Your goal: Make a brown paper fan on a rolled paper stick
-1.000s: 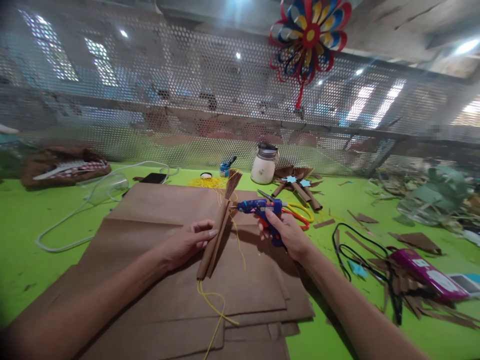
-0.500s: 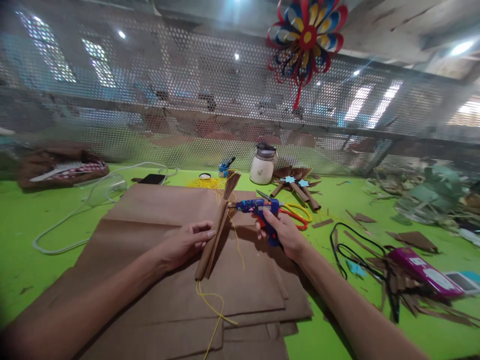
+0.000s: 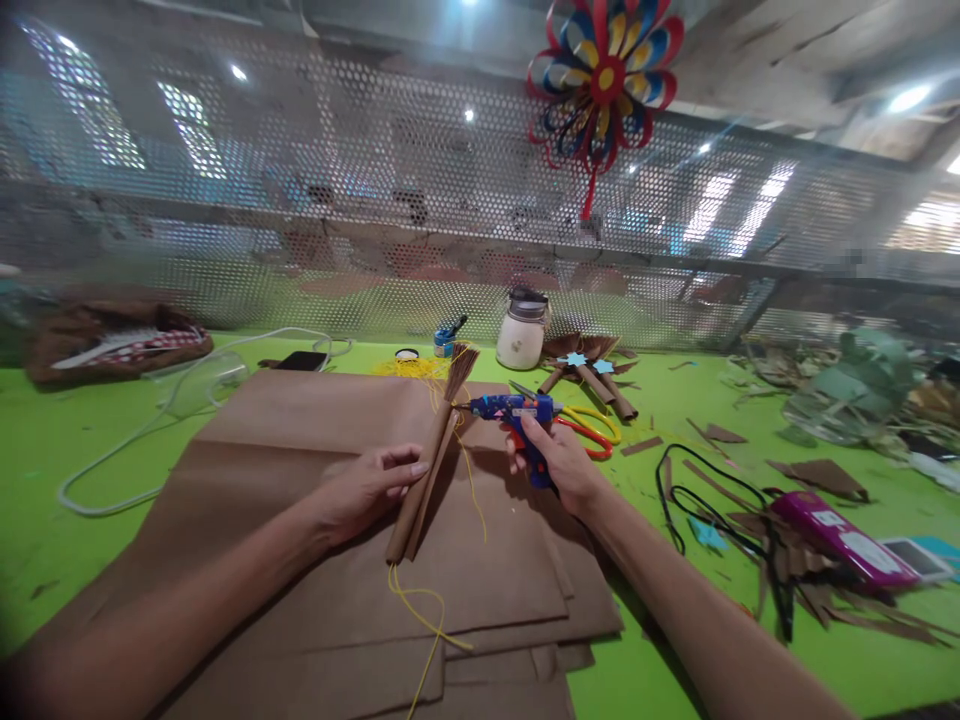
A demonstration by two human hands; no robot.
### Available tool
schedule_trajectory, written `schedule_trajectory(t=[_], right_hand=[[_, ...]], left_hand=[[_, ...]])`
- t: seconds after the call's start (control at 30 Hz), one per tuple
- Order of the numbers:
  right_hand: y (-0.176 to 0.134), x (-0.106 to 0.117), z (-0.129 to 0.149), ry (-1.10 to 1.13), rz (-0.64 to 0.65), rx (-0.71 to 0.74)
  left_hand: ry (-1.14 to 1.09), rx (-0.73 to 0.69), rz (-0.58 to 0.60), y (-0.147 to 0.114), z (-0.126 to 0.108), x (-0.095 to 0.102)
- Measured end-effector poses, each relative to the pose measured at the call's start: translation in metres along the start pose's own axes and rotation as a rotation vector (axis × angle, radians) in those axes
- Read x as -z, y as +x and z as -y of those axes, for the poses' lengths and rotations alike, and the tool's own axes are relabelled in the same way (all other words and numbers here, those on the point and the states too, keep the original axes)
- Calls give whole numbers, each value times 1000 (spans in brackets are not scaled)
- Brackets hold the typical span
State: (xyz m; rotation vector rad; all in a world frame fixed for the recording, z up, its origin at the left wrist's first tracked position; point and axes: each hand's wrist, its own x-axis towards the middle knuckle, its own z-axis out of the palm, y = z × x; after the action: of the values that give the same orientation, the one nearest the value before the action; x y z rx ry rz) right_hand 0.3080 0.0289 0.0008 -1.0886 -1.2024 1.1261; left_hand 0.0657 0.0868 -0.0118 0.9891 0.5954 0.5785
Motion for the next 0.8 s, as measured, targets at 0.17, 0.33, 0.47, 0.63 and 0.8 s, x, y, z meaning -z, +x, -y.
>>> schedule_trajectory(t=[0.17,0.33,0.47,0.63,0.8], right_hand=[[-4,2,0,-3,35,-25],[-9,3,0,-3,55,-23],[-6,1,4,-24,-16,-17],[-3,1,2,-25,-20,-15],[-8,3,-1,-18,29,-7]], left_hand=[[-31,-4,5,0,1,1],[-18,-11,13,0,-1,0],[-21,1,3,-1,-2,-1],[-14,-6,15,-1,-2,-1],[-38,-10,4,0,0,1]])
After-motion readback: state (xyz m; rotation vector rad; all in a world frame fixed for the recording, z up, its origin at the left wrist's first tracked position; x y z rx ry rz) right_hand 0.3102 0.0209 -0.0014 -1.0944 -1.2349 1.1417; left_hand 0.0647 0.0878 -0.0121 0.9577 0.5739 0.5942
